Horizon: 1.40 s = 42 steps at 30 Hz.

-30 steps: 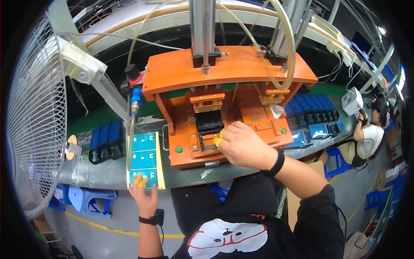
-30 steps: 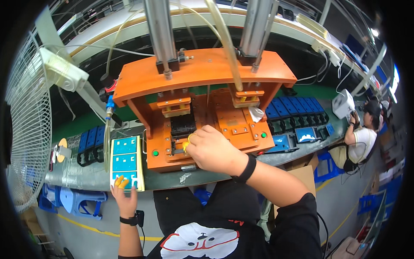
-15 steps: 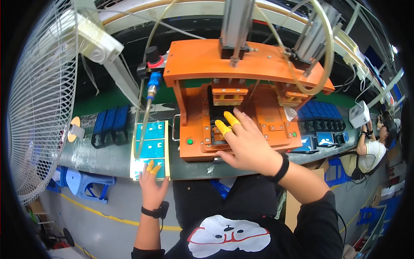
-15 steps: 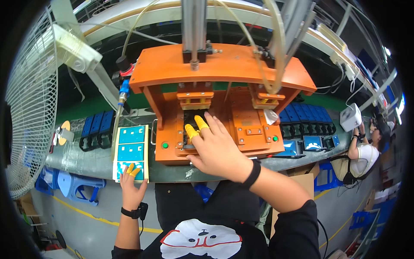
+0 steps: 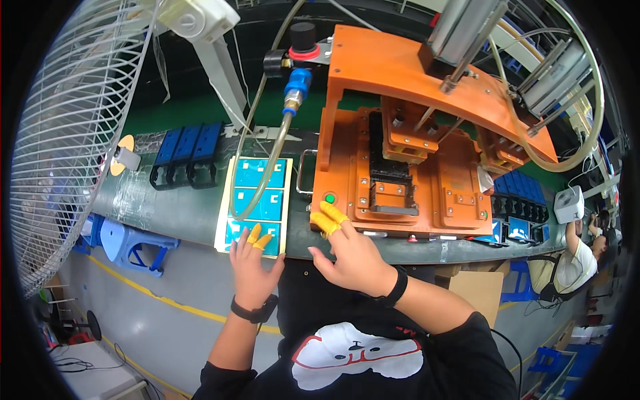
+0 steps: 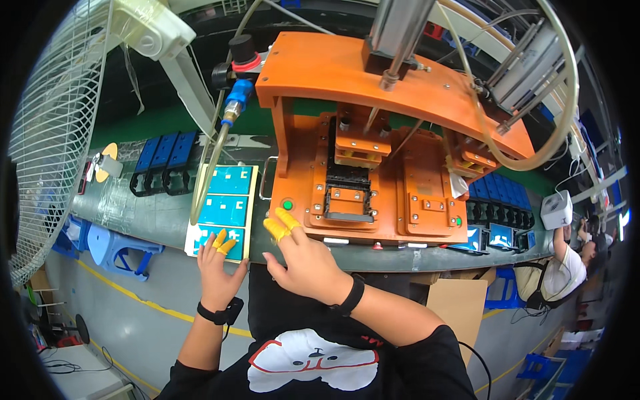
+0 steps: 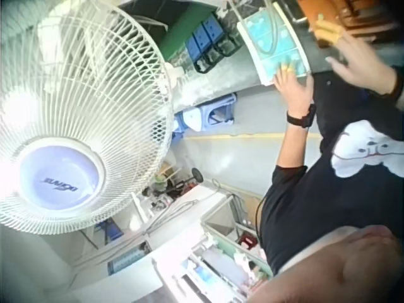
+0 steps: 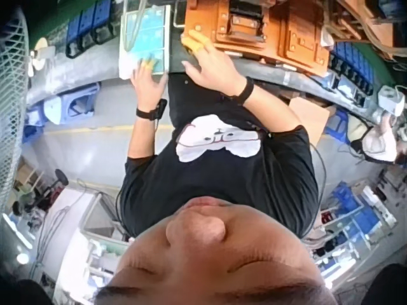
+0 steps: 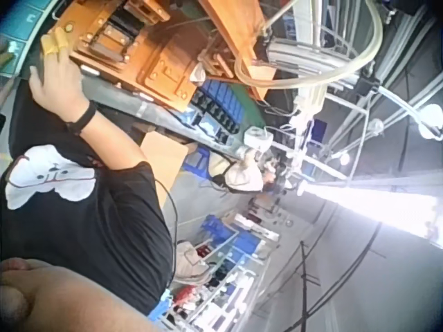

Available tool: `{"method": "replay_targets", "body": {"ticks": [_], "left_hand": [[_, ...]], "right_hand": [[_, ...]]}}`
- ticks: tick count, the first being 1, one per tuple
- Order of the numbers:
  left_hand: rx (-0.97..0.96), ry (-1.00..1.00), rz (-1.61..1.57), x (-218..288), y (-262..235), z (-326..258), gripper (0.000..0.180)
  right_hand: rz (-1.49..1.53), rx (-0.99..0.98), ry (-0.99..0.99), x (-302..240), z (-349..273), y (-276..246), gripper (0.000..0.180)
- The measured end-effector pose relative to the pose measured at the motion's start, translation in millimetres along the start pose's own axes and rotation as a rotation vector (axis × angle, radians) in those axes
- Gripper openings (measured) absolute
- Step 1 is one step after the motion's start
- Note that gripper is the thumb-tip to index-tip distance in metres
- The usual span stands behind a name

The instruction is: Using an industrial press machine to process or assemble plastic/rubber parts.

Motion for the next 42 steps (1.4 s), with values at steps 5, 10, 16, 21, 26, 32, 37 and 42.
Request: {"method": "replay_targets", "body": {"ticks": [5,10,16,21,26,32,37,42], "left_hand": [[0.029,0.018,-0.120,-10,-9,14,0.036],[-0.104,-0.185,-0.304,-65,-13,46,0.037],[0.189,-0.368,-0.104,-235,-78,109,0.031],[0.419,-0.467,-0.433,-304,-131,74,0.034],[0.086,-0.403,-0.599,-199,-127,-5,0.032],[-0.538,-0.203,-0.891,-40,-79,-22,0.035],[-0.574,0.061,-0.988,50,-51,11,0.032],[-0.489,0.227,-0.848,106,-39,68,0.034]], "right_hand": [[0.264,-0.139,-0.097,12,-8,54,0.033],[0.140,-0.299,-0.235,22,-13,105,0.037],[0.102,-0.301,-0.306,20,-10,122,0.044],[0.109,-0.267,-0.361,-6,-15,72,0.028],[0.053,0.225,-0.421,-33,-39,-62,0.033],[-0.308,0.427,-0.240,-16,-44,-138,0.045],[-0.407,0.303,-0.220,-4,-30,-143,0.042],[-0.465,0.106,-0.302,-8,-11,-147,0.013]]}}
Point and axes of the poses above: each hand's wrist, its own z-axis towards the middle knuckle, its own y-axis out of the palm, x = y × z, the point moved 8 cm from there along z, towards the middle knuckle, and after that the axes turned 12 degrees about z, right-handed, at the moved point
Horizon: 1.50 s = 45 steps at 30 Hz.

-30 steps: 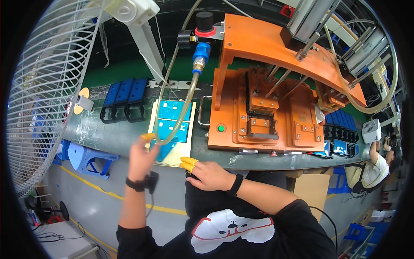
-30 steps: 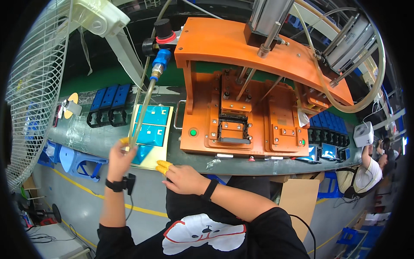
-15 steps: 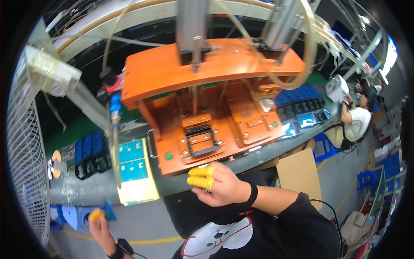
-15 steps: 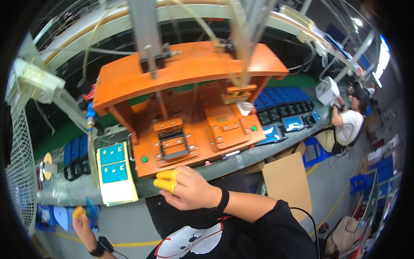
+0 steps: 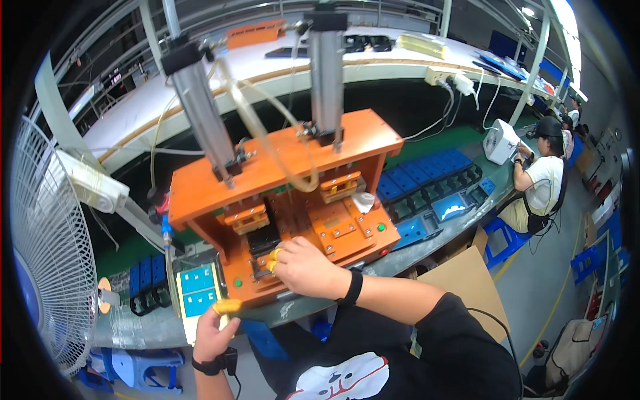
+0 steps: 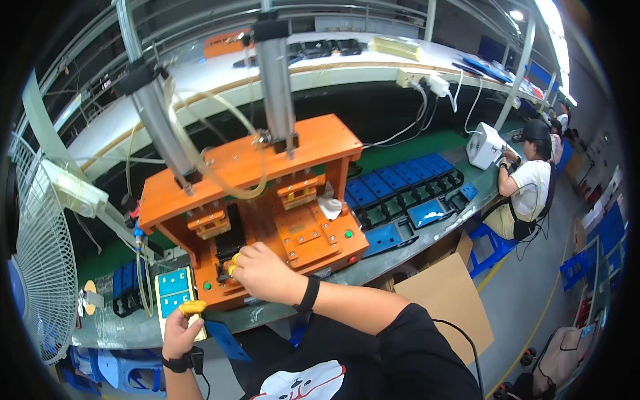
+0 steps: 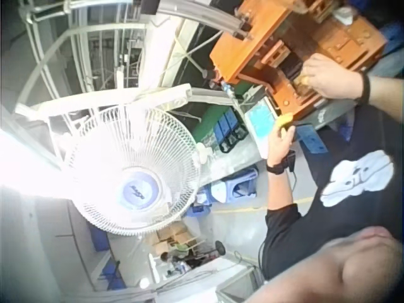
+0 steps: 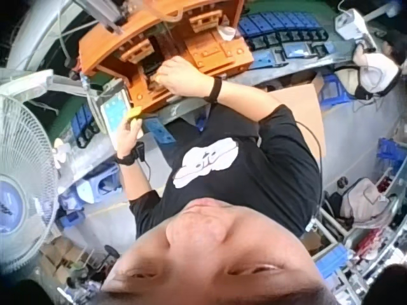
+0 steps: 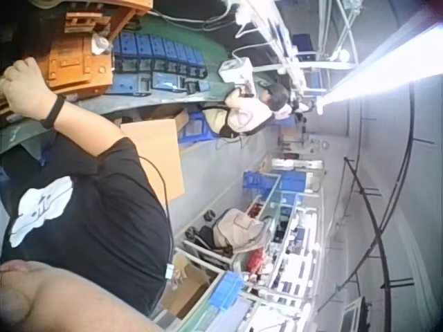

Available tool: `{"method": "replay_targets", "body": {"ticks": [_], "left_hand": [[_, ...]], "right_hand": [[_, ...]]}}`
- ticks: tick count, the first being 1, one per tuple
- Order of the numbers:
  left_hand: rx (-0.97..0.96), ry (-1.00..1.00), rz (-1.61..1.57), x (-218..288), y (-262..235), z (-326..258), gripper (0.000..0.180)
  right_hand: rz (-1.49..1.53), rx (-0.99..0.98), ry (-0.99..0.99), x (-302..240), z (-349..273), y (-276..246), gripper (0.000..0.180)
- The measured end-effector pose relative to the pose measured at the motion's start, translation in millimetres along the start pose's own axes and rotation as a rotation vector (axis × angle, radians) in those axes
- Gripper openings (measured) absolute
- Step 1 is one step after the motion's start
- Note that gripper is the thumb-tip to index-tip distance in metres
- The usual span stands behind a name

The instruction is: Using an industrial press machine to process or assemble plastic/rubber parts.

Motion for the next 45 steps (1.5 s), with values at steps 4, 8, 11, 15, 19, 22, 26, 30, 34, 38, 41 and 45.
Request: {"method": "replay_targets", "body": {"ticks": [4,8,11,15,19,22,26,30,34,38,41,45], "left_hand": [[0.088,0.090,0.212,22,-5,65,0.033],[0.054,0.107,0.580,33,1,122,0.032],[0.099,0.183,0.696,30,8,162,0.034],[0.011,0.061,1.131,-7,17,212,0.034],[-0.019,-0.100,0.645,-46,-1,243,0.045],[0.182,-0.263,-0.104,-81,-15,242,0.031],[-0.005,-0.107,0.475,-87,-15,242,0.054],[-0.100,-0.014,0.884,-78,-14,240,0.051],[-0.070,-0.016,0.802,-47,-11,236,0.049],[-0.019,-0.046,0.685,-16,-6,215,0.046],[0.020,-0.062,0.629,-5,-3,190,0.044],[0.062,-0.072,0.583,3,5,161,0.042]], "right_hand": [[0.258,0.339,-0.051,-5,-26,-80,0.013],[0.640,0.294,0.259,19,-125,-155,0.021],[0.838,0.548,0.573,46,-228,-192,0.023],[1.277,1.131,0.449,63,-335,-178,0.026],[1.396,1.415,0.437,90,-403,-158,0.027],[1.404,1.595,0.429,114,-433,-159,0.029],[1.429,1.821,0.404,153,-452,-186,0.028],[1.378,1.788,0.245,184,-441,-257,0.029],[1.422,1.612,0.023,221,-395,-348,0.028],[1.272,1.658,-0.056,284,-329,-434,0.026],[1.149,1.681,-0.053,344,-273,-485,0.031],[1.160,1.750,0.089,435,-220,-524,0.037]]}}
Point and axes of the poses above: each hand's wrist, its own z-axis towards the middle knuckle, its own y-axis out of the palm, x = y × z, the point moved 8 cm from there along z, towards the middle knuckle, and after that the axes turned 12 degrees about z, right-handed, at the moved point
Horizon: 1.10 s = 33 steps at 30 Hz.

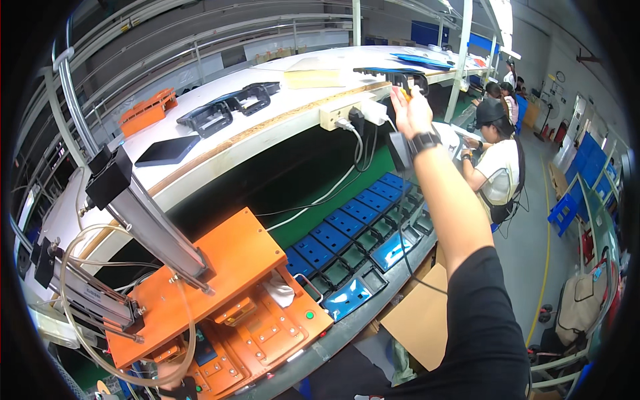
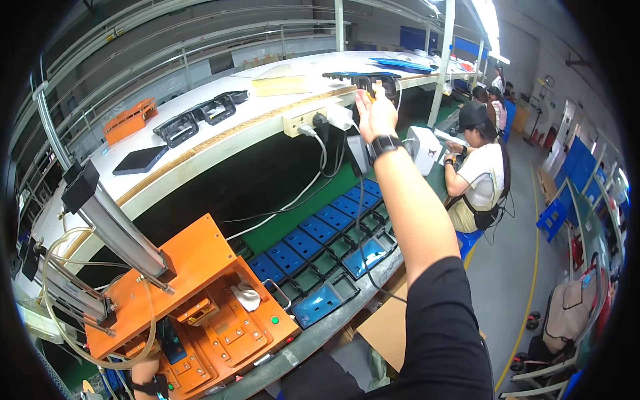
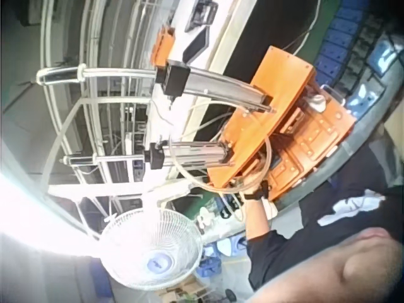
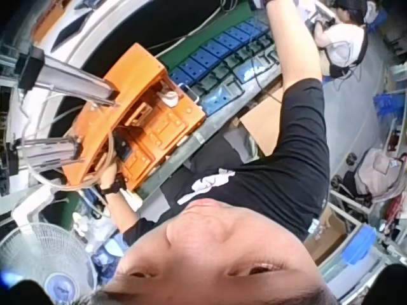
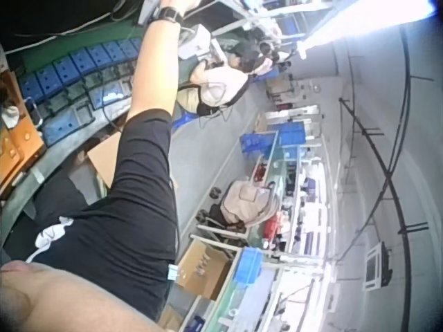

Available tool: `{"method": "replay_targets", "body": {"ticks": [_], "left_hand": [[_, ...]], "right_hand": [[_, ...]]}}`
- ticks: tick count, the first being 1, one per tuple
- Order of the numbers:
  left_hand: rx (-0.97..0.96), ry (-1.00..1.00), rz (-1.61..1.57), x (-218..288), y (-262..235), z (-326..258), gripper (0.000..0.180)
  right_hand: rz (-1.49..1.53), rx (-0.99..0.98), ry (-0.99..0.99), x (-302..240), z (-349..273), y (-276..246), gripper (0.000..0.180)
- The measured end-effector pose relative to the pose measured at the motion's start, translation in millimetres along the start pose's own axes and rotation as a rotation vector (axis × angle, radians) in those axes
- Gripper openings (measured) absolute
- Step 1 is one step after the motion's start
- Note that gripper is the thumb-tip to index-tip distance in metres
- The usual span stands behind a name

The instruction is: Using an industrial press machine to process or assemble plastic/rubber parts.

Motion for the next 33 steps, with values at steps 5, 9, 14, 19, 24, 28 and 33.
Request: {"method": "replay_targets", "body": {"ticks": [5,9,14,19,24,28,33], "left_hand": [[0.089,-0.045,0.066,9,5,-36,0.038],[0.347,-0.041,0.160,4,11,-67,0.036],[0.506,-0.119,-0.097,-13,22,-74,0.039],[0.557,-0.130,-0.136,3,30,-87,0.044],[0.693,-0.357,-0.345,-35,45,-105,0.046],[0.629,-0.042,-0.174,-31,43,-98,0.048],[0.554,-0.101,-0.223,-4,43,-88,0.051]], "right_hand": [[-0.428,0.161,0.018,42,69,11,0.033],[-1.506,0.028,0.047,57,116,21,0.037],[-2.156,-0.347,-0.568,63,101,72,0.034],[-1.271,-0.587,-0.564,5,-74,110,0.029],[-1.348,-1.249,0.581,90,-284,-15,0.021],[-1.603,-1.402,0.780,195,-308,-114,0.035],[-1.516,-1.957,0.240,342,-327,-120,0.048]]}}
Point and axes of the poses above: each hand's wrist, its own z-axis towards the middle knuckle, its own y-axis out of the palm, x = y × z, the point moved 8 cm from there along z, towards the middle knuckle, and after that the axes turned 12 degrees about z, right-handed, at the moved point
